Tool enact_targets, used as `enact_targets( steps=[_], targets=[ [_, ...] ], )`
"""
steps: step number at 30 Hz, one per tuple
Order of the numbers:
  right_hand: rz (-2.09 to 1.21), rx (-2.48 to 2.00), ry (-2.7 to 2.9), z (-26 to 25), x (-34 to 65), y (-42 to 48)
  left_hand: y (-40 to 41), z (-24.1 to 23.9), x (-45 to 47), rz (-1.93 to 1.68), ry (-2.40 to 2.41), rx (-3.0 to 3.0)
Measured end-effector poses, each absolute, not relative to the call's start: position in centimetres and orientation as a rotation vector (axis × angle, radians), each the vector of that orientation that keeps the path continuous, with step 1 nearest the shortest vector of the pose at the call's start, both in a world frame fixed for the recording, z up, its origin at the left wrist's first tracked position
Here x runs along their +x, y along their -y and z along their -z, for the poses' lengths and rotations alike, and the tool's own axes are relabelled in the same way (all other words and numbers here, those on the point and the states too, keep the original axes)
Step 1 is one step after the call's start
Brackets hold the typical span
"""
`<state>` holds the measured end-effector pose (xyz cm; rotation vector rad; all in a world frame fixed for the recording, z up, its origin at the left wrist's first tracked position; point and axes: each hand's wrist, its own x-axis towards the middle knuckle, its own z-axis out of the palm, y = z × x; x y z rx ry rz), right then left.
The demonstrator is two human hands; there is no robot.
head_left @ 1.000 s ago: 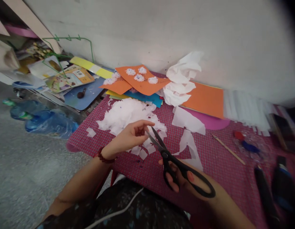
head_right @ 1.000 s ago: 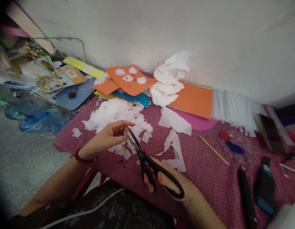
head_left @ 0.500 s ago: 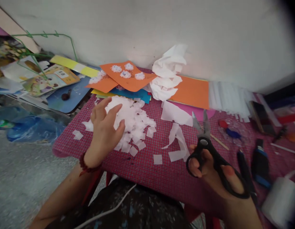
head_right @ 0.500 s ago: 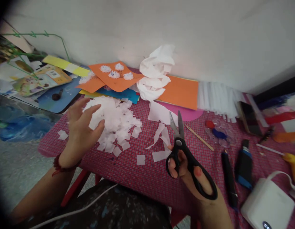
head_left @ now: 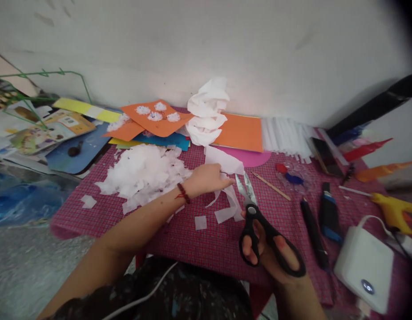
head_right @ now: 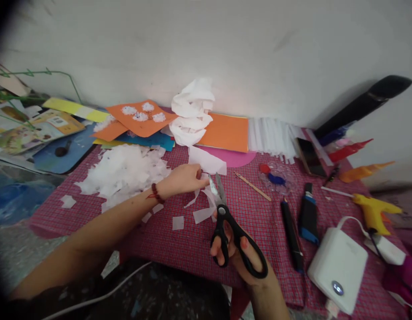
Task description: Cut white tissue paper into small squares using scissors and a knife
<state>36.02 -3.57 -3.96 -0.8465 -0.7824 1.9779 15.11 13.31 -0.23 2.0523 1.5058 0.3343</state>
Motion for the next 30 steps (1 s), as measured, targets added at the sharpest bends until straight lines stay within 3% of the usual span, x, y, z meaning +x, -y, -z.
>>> enact_targets(
  steps=[7, 16, 30],
  targets=[
    [-2.001, -0.763, 0.770, 5.2, 36.3, 4.7, -14.5, 1.2, 13.3, -0.483, -1.438, 1.883],
    [-1.846, -1.057, 1.451, 3.3, 34.2, 2.9, -8.1, -1.4, 5.8, -0.926, -1.081, 1.069],
    [-1.985, -1.132, 1.634, 0.8, 27.9, -0.1, -4.5, -0.1, 0.8, -0.891, -1.151, 1.126]
  ],
)
